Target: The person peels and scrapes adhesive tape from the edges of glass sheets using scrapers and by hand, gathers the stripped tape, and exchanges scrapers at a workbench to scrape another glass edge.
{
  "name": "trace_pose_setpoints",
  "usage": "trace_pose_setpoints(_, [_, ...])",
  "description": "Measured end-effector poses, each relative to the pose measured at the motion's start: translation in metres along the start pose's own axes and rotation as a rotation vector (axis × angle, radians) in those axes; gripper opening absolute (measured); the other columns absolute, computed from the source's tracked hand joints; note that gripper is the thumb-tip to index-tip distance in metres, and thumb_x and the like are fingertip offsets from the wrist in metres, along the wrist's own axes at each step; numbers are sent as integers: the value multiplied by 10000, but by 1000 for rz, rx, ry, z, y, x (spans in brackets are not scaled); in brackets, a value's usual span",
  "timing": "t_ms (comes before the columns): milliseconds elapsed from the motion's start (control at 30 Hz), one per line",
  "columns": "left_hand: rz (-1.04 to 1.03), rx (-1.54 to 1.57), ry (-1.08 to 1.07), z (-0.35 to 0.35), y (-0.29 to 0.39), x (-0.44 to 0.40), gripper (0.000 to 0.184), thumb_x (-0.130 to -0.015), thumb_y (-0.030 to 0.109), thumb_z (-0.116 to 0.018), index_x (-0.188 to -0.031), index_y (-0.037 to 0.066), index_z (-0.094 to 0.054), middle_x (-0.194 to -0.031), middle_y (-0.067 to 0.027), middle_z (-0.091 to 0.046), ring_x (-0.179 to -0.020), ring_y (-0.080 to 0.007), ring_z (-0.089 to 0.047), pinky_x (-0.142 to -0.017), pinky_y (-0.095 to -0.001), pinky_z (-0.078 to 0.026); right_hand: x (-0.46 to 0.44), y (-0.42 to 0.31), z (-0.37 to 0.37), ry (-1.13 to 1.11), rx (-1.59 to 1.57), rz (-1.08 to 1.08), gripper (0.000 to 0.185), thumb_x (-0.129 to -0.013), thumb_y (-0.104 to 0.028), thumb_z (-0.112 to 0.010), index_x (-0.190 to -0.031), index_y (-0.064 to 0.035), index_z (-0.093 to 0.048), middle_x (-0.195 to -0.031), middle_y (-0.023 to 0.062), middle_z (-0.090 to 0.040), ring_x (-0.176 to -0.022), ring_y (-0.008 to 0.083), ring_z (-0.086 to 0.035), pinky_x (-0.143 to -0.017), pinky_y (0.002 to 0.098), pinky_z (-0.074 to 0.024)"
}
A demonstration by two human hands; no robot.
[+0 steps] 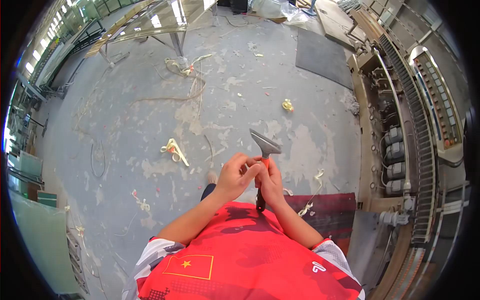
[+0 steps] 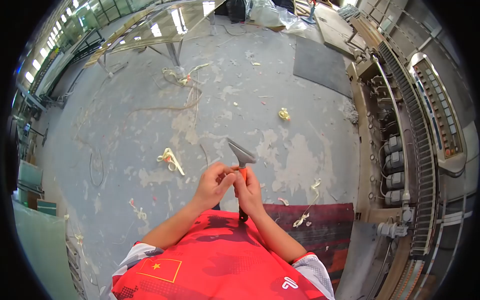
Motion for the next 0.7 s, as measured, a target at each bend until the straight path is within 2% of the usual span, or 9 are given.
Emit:
trace_pose_setpoints(67, [-56, -12, -3, 19, -16, -37, 289, -939, 313, -697, -929, 25, -682, -785, -45, -607, -638, -108, -544, -591, -282, -452, -59, 5, 4, 20, -252, -122, 327, -1086, -358, -430, -1031, -56, -543, -641, -21, -435, -505, 54, -399, -464, 239, -365])
trace_pose_setpoints(100, [45, -9, -36, 32, -25, -57, 284, -950, 305, -684, -944, 21, -682, -777, -41, -614, -635, -100, -543, -591, -278, -451, -94, 6, 6, -14, -213, -85, 440, -1078, -469, -391, -910, -75, -491, -596, -25, -399, -451, 68, -391, -431, 257, -373])
trace_pose_setpoints(133, [139, -6, -69, 45, -36, -75, 281, -960, 297, -671, -960, 16, -683, -770, -36, -622, -631, -93, -541, -592, -274, -450, -122, 5, 5, -5, -211, -85, 440, -1078, -469, -391, -910, -75, -491, -596, -25, -399, -451, 68, -391, -431, 257, -373])
trace_pose_setpoints(200, [145, -40, -88, 76, -73, -113, 281, -968, 289, -664, -974, 9, -685, -766, -30, -648, -627, -79, -530, -594, -261, -448, -179, -1, -3, -100, -409, -135, 468, -1074, -498, -376, -875, -82, -458, -588, -28, -376, -453, 68, -384, -436, 252, -372])
trace_pose_setpoints(300, [311, 20, -81, 133, -113, -178, 274, -984, 279, -650, -981, 8, -690, -816, -23, -679, -685, -74, -572, -640, -234, -468, -265, -5, -26, -138, -302, -128, 481, -1070, -512, -373, -872, -80, -453, -590, -26, -369, -445, 70, -368, -439, 250, -371])
trace_pose_setpoints(400, [362, 259, -62, 193, -100, -268, 265, -1005, 265, -625, -992, 9, -688, -861, -25, -687, -754, -84, -605, -687, -232, -488, -347, -34, -61, -139, -312, -173, 478, -1070, -511, -373, -877, -81, -451, -588, -27, -365, -447, 67, -355, -439, 241, -364])
trace_pose_setpoints(467, [361, 305, -67, 230, -71, -327, 257, -1005, 258, -637, -1001, 6, -685, -899, -36, -692, -799, -94, -618, -725, -239, -504, -391, -52, -84, -165, -304, -176, 467, -1068, -508, -383, -891, -81, -451, -600, -22, -370, -455, 68, -338, -439, 241, -348])
trace_pose_setpoints(567, [154, 428, -85, 264, -44, -409, 294, -965, 284, -702, -1011, -6, -677, -907, -50, -696, -810, -96, -641, -745, -246, -533, -453, -71, -114, -194, -281, -196, 449, -1066, -499, -402, -909, -81, -453, -625, -20, -380, -478, 64, -322, -441, 234, -326])
trace_pose_setpoints(700, [51, 484, 15, 292, -21, -500, 289, -968, 282, -699, -1011, -2, -668, -883, -57, -694, -756, -97, -641, -706, -243, -531, -531, -74, -146, -233, -257, -208, 408, -1070, -472, -427, -925, -95, -477, -681, -45, -395, -515, 30, -320, -444, 208, -304])
Point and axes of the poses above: each hand's wrist, its own x-axis away from the middle knuckle, its own z-axis out of the back of the hand, y = z × x, the point moved 1 cm from there along -x, towards the middle knuckle
